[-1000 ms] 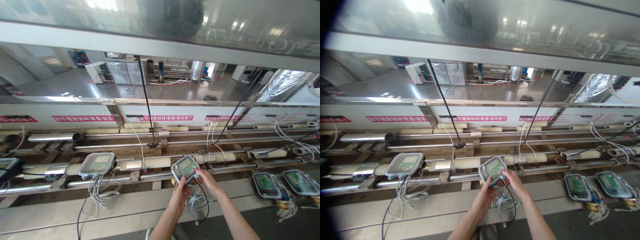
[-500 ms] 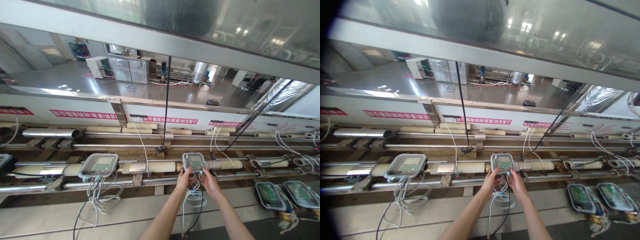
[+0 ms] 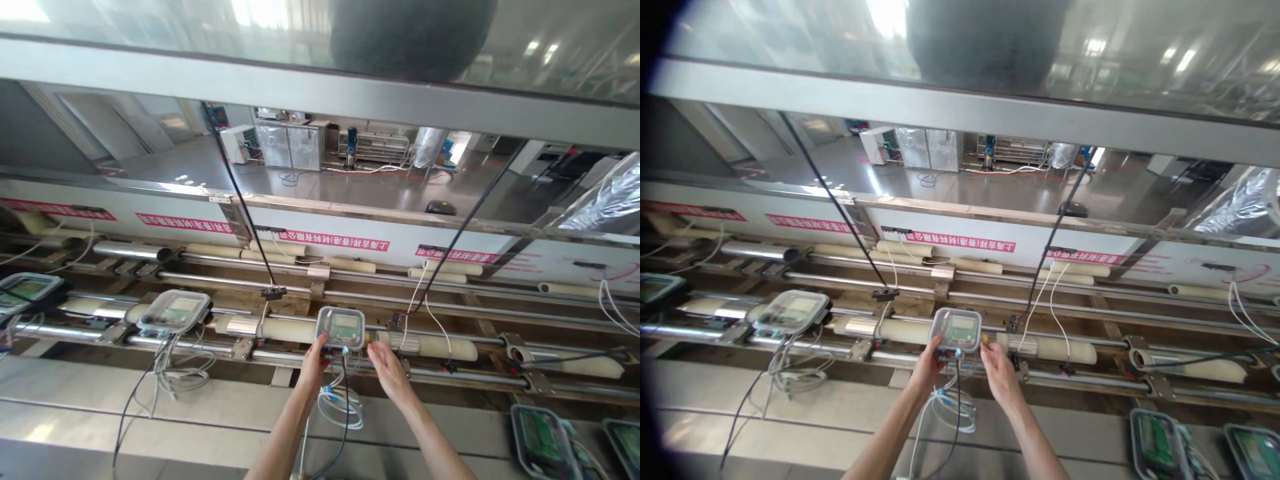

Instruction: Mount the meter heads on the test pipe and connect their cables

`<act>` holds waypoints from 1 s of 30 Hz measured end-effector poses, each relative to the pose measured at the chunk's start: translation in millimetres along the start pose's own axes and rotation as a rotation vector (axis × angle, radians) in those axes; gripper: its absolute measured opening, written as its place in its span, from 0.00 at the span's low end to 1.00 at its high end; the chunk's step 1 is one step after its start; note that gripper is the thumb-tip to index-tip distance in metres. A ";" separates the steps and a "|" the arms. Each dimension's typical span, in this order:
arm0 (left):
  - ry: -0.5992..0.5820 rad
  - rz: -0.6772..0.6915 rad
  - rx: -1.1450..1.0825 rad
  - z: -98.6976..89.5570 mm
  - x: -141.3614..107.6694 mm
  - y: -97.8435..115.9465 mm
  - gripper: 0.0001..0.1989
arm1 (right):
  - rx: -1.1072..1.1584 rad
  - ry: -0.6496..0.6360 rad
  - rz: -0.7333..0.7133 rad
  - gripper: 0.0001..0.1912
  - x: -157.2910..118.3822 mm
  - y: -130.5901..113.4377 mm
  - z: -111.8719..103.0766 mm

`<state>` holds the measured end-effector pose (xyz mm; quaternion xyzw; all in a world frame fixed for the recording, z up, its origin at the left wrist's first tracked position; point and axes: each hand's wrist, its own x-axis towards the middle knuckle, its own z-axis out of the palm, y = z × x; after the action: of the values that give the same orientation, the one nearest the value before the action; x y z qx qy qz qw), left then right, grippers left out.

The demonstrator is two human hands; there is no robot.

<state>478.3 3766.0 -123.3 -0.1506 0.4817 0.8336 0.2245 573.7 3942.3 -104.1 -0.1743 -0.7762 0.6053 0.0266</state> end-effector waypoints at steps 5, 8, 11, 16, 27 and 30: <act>0.071 0.051 -0.054 8.5 -0.5 -0.3 0.19 | -0.664 0.720 0.072 0.35 -5.9 42.1 -143.7; 0.093 0.060 -0.068 12.9 -2.5 1.3 0.17 | -0.857 0.582 0.416 0.35 -3.8 64.8 -197.1; 0.102 0.058 -0.062 15.5 -4.6 3.3 0.17 | -0.839 0.435 0.447 0.34 -0.2 75.6 -205.4; 0.076 0.056 -0.048 14.2 -5.0 6.0 0.19 | -0.861 0.383 0.435 0.32 3.3 76.0 -183.0; 0.026 0.000 0.377 2.9 -14.9 27.7 0.25 | -0.851 0.416 0.329 0.23 -29.6 78.2 -170.8; 0.169 0.257 0.783 -12.8 -31.4 39.2 0.31 | -0.851 0.460 0.348 0.18 -65.6 86.9 -191.4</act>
<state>485.2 3730.6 -86.0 -0.0606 0.7938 0.5934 0.1187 704.2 4118.4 -124.6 -0.4249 -0.8874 0.1774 0.0221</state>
